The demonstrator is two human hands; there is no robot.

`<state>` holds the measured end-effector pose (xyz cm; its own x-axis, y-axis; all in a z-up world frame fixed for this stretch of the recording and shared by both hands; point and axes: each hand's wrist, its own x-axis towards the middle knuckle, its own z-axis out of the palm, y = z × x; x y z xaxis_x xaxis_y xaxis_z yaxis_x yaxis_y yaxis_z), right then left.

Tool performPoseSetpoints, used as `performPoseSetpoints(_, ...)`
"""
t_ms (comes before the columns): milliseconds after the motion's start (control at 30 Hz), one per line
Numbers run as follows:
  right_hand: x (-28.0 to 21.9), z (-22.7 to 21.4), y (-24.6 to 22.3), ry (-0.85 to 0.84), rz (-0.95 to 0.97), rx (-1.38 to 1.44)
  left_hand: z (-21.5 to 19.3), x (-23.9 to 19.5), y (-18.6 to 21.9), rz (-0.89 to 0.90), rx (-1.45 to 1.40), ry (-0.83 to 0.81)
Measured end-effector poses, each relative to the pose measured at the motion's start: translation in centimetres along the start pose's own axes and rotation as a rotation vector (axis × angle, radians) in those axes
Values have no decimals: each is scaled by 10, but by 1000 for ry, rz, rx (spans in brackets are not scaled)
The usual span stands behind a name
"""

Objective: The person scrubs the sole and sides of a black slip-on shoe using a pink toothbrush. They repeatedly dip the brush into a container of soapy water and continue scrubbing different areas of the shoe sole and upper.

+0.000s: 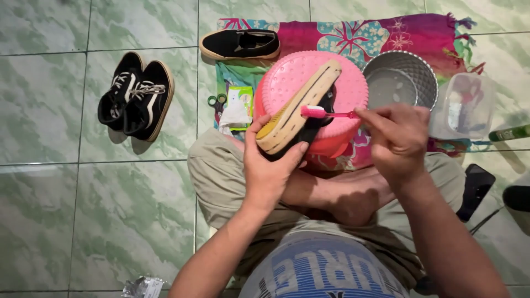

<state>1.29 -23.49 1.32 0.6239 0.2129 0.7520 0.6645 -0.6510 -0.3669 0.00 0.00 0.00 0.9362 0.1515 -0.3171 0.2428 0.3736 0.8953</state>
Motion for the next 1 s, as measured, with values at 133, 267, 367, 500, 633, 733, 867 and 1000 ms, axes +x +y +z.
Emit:
performPoseSetpoints(133,8,5,-36,-60,-40,2,7,-5,5,6,-9,-19)
performPoseSetpoints(267,8,12,-38,-75,-85,-10,8,-3,3,36,8,-38)
performPoseSetpoints(367,7,4,-19,-56,-20,76,5,-6,4,25,26,-24)
performPoseSetpoints(500,-4,4,-13,-26,30,33,-2,-1,-14,46,47,-39)
performPoseSetpoints(633,4,14,-50,-95,7,57,0,-6,-8,125,100,-37)
performPoseSetpoints(733,-4,19,-39,-75,1,38,1,-11,-4,104,-3,-80)
performPoseSetpoints(867,-9,11,-8,-15,159,183,-9,-6,-16,107,92,-13)
performPoseSetpoints(1000,-13,15,-34,-55,105,127,-10,-7,-31,173,70,-8)
